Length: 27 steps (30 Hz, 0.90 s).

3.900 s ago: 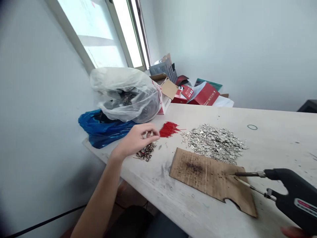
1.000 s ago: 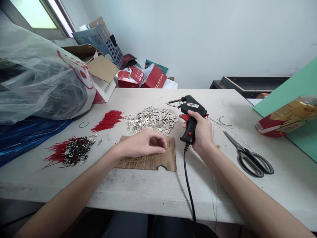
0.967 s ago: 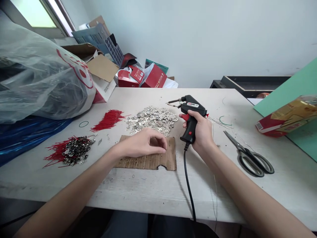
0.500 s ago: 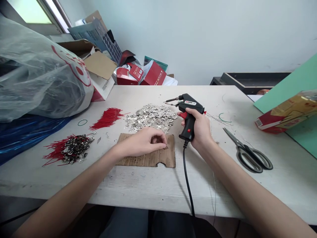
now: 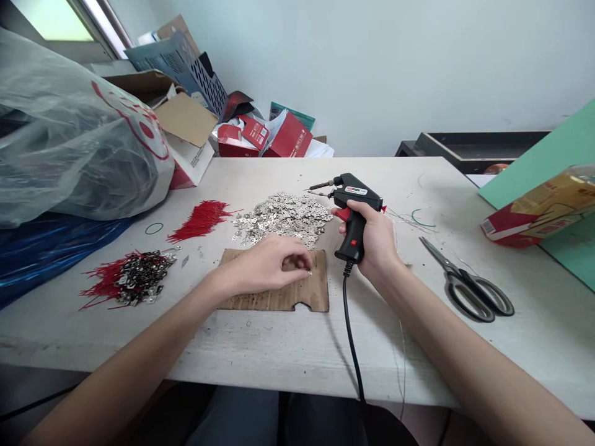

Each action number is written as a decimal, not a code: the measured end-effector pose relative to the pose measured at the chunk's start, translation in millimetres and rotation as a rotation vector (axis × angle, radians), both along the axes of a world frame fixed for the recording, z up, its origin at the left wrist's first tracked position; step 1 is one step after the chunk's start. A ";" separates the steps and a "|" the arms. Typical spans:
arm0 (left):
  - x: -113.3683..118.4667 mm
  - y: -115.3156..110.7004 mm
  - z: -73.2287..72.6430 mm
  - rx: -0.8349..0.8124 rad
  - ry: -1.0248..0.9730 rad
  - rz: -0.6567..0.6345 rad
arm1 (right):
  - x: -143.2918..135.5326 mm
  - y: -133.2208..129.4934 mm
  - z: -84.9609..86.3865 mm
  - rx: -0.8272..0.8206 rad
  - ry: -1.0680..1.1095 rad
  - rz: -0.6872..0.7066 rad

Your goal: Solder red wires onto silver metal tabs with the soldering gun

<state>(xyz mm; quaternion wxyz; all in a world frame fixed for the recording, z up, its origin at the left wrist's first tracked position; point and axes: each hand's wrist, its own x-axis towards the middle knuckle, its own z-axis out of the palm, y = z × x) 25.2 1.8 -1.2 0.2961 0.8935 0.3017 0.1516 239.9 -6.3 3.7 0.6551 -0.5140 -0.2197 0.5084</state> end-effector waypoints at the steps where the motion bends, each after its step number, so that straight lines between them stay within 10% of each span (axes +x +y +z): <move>1: 0.3 -0.2 -1.3 0.008 -0.001 -0.012 | -0.4 -0.1 -0.1 -0.004 0.002 0.003; 27: 1.1 -0.5 -3.2 0.005 -0.070 -0.067 | 0.1 0.2 -2.8 0.000 0.000 0.034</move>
